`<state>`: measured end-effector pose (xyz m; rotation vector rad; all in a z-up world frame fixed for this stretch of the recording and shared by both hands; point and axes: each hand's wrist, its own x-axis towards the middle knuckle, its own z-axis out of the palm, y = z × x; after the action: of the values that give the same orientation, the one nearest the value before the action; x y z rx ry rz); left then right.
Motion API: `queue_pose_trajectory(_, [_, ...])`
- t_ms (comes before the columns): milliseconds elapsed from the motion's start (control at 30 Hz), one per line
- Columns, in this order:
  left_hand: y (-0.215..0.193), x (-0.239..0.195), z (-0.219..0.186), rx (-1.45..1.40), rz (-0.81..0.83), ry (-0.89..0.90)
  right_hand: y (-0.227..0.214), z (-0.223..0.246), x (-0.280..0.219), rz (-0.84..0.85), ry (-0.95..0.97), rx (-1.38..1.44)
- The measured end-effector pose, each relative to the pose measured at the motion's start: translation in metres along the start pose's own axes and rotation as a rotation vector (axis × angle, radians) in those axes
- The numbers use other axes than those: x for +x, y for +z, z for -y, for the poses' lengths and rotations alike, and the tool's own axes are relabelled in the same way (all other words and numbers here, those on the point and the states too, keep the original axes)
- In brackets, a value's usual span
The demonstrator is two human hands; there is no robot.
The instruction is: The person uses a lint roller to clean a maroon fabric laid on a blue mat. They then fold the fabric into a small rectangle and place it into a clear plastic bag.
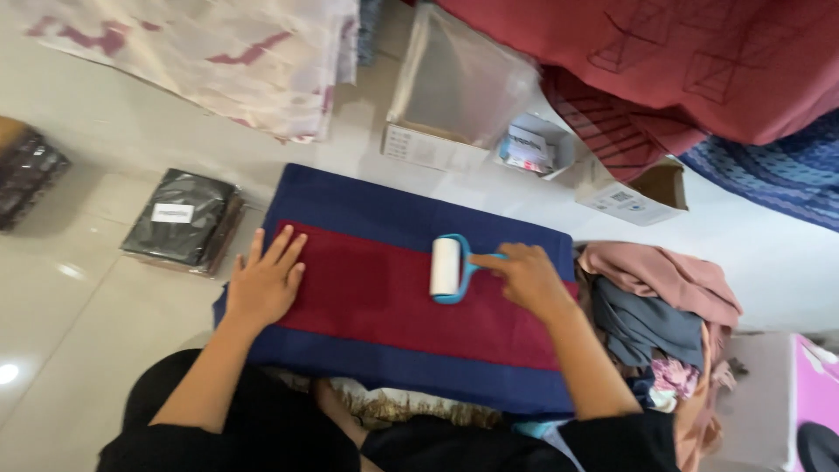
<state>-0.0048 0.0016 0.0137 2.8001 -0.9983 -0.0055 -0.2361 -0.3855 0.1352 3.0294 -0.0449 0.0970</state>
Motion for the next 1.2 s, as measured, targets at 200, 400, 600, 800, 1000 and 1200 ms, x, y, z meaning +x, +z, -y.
queue_pose_trajectory(200, [0.017,0.002,0.009,0.048,-0.037,0.016,-0.011,-0.066,-0.075,-0.030,0.072,-0.085])
queue_pose_trajectory(400, [0.024,0.005,0.017,0.041,-0.005,-0.008,-0.020,-0.106,-0.129,0.015,0.156,-0.175])
queue_pose_trajectory(600, [0.025,0.006,0.019,0.040,0.028,-0.013,-0.010,-0.131,-0.175,0.021,0.272,-0.248])
queue_pose_trajectory(800, [0.018,0.005,0.016,0.010,0.051,-0.002,0.011,-0.045,-0.233,0.151,0.837,-0.040])
queue_pose_trajectory(1000, [0.032,0.005,0.018,0.049,-0.133,-0.006,0.028,0.110,-0.220,-0.202,1.104,0.129])
queue_pose_trajectory(1200, [0.032,0.003,0.018,0.040,-0.161,-0.015,0.049,0.076,-0.145,-0.335,1.066,0.147])
